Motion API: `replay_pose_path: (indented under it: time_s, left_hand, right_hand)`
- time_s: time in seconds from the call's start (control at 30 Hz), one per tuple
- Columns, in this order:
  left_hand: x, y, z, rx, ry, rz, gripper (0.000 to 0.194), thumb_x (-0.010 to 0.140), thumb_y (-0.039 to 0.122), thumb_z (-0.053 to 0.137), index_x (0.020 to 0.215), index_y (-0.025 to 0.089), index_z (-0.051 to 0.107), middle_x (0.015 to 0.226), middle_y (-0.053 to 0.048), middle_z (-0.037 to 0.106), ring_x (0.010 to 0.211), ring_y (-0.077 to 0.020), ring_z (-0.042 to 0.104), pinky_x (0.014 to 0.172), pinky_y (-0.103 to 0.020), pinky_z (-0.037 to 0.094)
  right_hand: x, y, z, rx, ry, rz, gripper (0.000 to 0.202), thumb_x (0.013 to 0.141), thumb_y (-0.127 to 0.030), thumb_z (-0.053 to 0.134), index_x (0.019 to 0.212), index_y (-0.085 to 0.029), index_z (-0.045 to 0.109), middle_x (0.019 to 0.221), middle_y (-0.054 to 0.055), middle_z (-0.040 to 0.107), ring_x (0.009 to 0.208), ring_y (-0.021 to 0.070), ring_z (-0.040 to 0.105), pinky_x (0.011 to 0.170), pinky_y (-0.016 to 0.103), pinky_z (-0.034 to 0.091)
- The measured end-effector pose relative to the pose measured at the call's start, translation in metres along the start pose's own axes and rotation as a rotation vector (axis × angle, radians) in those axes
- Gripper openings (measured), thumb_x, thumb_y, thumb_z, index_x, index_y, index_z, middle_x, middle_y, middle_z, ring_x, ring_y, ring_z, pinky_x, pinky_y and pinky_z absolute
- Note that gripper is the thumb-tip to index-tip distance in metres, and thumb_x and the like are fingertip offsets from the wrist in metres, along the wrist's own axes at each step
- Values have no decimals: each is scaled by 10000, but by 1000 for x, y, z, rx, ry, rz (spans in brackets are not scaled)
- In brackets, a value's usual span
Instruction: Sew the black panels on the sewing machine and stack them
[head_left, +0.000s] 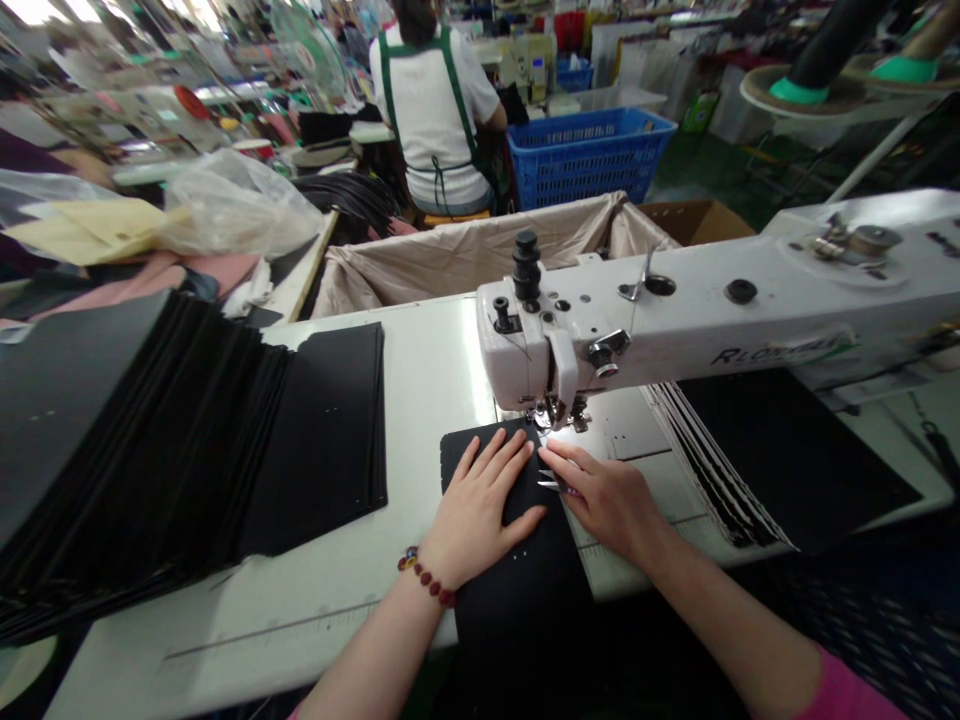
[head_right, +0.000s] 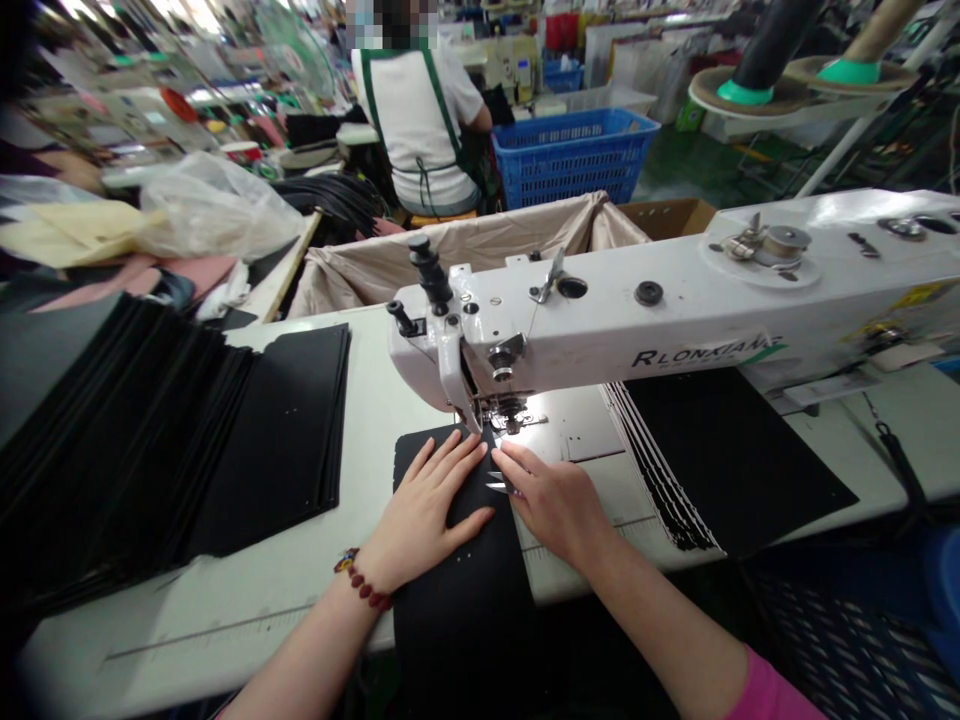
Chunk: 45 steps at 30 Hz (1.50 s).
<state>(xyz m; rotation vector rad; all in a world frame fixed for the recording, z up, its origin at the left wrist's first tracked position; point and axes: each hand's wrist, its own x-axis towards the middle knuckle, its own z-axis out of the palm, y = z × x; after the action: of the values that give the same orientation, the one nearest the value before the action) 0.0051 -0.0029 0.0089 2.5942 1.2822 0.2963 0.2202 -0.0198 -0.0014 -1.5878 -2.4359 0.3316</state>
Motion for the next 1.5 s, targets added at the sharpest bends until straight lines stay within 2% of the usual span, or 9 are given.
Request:
replay_pose_path:
  time_s: [0.43, 0.77, 1.17, 1.5]
  left_hand:
    - [2, -2, -2, 2, -28, -2, 701, 890, 497, 552, 1488, 233, 302, 1570, -35, 280, 1466, -251, 188, 1211, -484, 128]
    - [3, -5, 0, -14, 6, 15, 638, 910, 467, 535, 1474, 247, 334, 1554, -41, 318, 1455, -252, 226, 1203, -494, 150]
    - [1, -8, 0, -36, 43, 7, 539, 926, 398, 530, 1435, 270, 407, 1531, -32, 366, 1437, -242, 276, 1202, -488, 180]
    - [-1, -9, 1, -19, 44, 16, 504, 943, 380, 500, 1427, 265, 419, 1529, -36, 368, 1440, -238, 269, 1201, -501, 180]
  right_hand:
    - [1, 0, 1, -3, 4, 2, 544, 902, -215, 505, 1430, -312, 417, 1458, 11, 475, 974, 195, 662, 818, 330, 521]
    - [0, 0, -2, 3, -2, 12, 522, 897, -198, 500, 1404, -315, 457, 1451, 17, 484, 975, 194, 662, 829, 330, 520]
    - [1, -1, -2, -14, -6, 8, 526, 909, -212, 498, 1422, -310, 433, 1458, 14, 476, 973, 196, 662, 813, 328, 523]
    - [0, -1, -1, -33, -3, 9, 532, 899, -196, 500, 1415, -313, 442, 1455, 21, 479, 971, 198, 663, 781, 321, 522]
